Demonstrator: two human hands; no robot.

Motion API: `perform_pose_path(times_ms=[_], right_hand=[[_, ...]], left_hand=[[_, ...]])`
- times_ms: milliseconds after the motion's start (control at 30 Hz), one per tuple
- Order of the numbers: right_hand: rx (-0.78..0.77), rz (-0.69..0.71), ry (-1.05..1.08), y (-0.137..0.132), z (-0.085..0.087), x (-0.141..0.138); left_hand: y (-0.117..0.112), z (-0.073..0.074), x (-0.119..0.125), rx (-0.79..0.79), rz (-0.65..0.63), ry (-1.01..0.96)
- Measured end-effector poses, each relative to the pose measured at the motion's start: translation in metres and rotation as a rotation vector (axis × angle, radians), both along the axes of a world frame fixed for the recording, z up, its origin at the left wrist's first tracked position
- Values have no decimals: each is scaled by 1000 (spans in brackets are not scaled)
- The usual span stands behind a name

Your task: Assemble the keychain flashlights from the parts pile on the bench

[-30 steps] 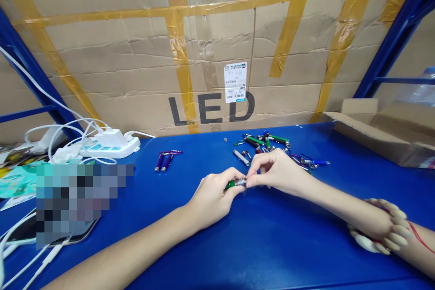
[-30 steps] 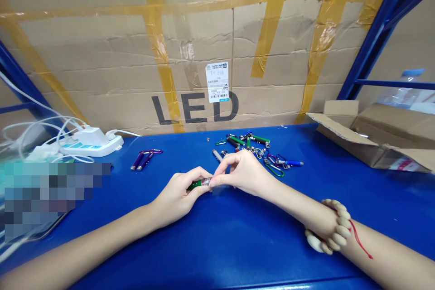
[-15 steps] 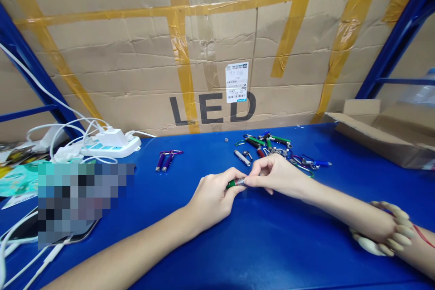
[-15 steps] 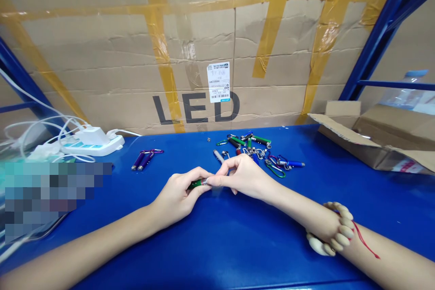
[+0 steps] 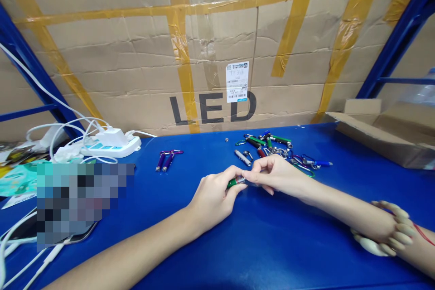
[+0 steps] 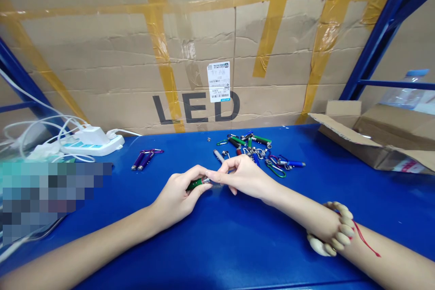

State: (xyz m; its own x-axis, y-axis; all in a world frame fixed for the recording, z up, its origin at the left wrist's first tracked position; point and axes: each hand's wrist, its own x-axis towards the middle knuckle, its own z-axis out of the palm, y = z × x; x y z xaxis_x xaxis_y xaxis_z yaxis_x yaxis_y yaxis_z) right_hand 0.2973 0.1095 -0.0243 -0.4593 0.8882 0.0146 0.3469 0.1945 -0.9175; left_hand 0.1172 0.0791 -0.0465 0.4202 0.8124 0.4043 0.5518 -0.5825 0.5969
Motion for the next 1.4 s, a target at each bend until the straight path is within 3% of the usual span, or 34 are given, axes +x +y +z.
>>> perform_pose_path(times_ms=[600,800,1067,1400], right_hand=[[85,28,-38,2,3,0],[344,-18,-13,4,3,4],[538,112,63,9,3,9],[885,207,-63,12,-1,15]], left_hand=[[0,4,2,49,6,71],[1,4,3,2,36,-3],[1,5,2,4,35,43],[0,3,1,-33,0,110]])
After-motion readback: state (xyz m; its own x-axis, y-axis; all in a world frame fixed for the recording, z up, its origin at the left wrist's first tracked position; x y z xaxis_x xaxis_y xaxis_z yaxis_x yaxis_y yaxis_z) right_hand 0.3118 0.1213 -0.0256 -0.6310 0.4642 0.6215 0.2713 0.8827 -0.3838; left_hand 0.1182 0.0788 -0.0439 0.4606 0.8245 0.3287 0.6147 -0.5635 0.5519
